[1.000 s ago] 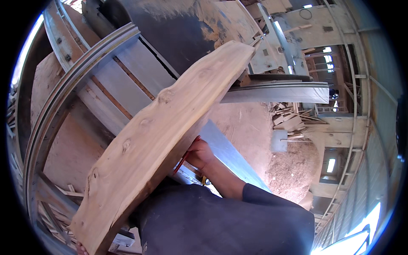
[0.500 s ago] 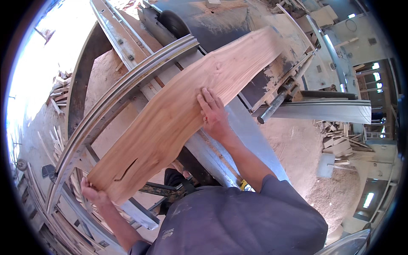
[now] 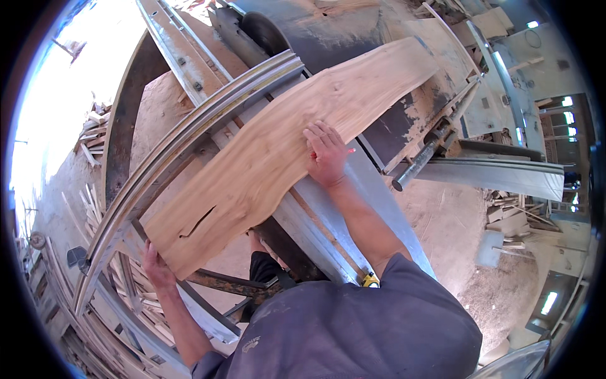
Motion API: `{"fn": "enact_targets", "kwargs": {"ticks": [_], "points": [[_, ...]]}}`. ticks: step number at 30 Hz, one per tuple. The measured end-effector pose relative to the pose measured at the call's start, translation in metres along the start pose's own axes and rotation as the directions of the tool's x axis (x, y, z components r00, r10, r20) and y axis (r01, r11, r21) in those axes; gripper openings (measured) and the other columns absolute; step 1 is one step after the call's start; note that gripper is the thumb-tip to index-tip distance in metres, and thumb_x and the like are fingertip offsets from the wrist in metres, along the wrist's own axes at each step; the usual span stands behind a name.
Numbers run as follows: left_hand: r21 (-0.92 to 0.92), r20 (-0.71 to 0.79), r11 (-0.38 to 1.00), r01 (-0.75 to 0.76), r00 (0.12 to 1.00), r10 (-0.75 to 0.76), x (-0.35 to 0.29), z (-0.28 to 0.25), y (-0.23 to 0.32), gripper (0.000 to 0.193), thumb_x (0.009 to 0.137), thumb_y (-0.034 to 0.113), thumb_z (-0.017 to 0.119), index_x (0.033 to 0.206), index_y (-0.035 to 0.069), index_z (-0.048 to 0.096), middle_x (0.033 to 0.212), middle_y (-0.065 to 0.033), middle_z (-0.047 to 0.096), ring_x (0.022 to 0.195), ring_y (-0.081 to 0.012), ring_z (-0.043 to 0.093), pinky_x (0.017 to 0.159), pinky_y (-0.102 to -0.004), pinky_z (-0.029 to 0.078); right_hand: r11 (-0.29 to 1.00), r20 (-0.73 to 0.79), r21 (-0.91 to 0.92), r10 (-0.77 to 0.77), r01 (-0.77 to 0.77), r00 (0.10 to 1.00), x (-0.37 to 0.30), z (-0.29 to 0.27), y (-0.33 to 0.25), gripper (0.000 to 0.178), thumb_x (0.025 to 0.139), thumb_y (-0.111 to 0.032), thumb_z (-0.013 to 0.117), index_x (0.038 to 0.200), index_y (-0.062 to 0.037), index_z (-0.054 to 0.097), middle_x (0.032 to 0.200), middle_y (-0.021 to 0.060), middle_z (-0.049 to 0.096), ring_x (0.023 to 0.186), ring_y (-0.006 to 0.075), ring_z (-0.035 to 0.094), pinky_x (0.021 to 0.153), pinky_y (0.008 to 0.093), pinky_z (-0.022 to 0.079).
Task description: The person measures a piece of wood with a tape measure and marks it with a pencil. They then use a table saw to cut the wood along the marked line. The person repeats the measuring and cutting process on the resulting pieces.
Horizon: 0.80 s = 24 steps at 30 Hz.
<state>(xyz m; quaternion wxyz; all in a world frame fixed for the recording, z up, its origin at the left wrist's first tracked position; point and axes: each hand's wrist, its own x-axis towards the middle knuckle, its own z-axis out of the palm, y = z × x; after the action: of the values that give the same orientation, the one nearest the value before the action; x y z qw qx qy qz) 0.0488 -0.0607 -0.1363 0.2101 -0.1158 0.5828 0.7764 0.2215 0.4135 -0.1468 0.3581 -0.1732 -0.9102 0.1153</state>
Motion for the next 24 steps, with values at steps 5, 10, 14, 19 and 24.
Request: {"fn": "enact_targets", "kwargs": {"ticks": [5,10,14,19,24], "points": [[0.297,-0.025,0.95,0.094,0.996,-0.091,0.013,0.002,-0.003,0.05,0.098,0.038,0.069,0.129,0.0,0.057,0.118,-0.0093,0.068,0.109,-0.0224,0.067,0.095,-0.0362,0.055,0.999,-0.034,0.003,-0.049,0.049,0.998,0.005,0.006,0.011,0.041,0.07,0.0,0.061,0.111,-0.0024,0.068,0.118,0.0148,0.071,0.119,0.0343,0.064,0.105,0.049,0.048],[0.362,-0.13,0.917,0.166,0.983,-0.126,0.029,0.039,-0.007,0.064,0.092,0.046,0.075,0.132,-0.001,0.057,0.119,-0.0117,0.069,0.101,-0.0221,0.07,0.087,-0.0366,0.058,0.999,-0.03,-0.015,-0.037,0.037,0.999,0.029,0.015,0.029,0.038,0.073,-0.002,0.064,0.112,-0.0017,0.067,0.119,0.0154,0.071,0.118,0.0364,0.064,0.105,0.0494,0.048],[0.352,-0.097,0.916,0.193,0.981,-0.169,0.029,0.068,0.0,0.069,0.092,0.05,0.073,0.135,-0.001,0.056,0.119,-0.014,0.07,0.098,-0.0252,0.072,0.086,-0.0393,0.06,0.998,0.009,-0.057,-0.025,0.025,1.0,0.04,0.015,0.029,0.04,0.072,-0.001,0.066,0.113,-0.0015,0.067,0.117,0.0165,0.071,0.117,0.0364,0.065,0.102,0.0489,0.05],[0.284,-0.116,0.909,0.306,0.952,-0.284,0.031,0.066,0.0,0.072,0.094,0.054,0.069,0.138,-0.001,0.054,0.12,-0.0164,0.07,0.1,-0.0285,0.073,0.089,-0.0422,0.061,0.998,0.039,0.059,-0.033,0.031,0.999,0.035,0.027,0.0,0.047,0.068,-0.002,0.068,0.115,-0.0005,0.067,0.116,0.0166,0.071,0.117,0.0365,0.065,0.102,0.0477,0.05],[0.305,-0.145,0.897,0.319,0.947,-0.288,0.025,0.089,0.006,0.072,0.094,0.055,0.068,0.137,-0.002,0.055,0.121,-0.0164,0.07,0.1,-0.0277,0.073,0.089,-0.0422,0.061,0.999,-0.012,0.042,-0.02,0.021,1.0,0.034,0.032,0.001,0.049,0.066,-0.003,0.069,0.115,-0.0011,0.067,0.116,0.0157,0.071,0.115,0.0353,0.066,0.101,0.0469,0.051]]}}
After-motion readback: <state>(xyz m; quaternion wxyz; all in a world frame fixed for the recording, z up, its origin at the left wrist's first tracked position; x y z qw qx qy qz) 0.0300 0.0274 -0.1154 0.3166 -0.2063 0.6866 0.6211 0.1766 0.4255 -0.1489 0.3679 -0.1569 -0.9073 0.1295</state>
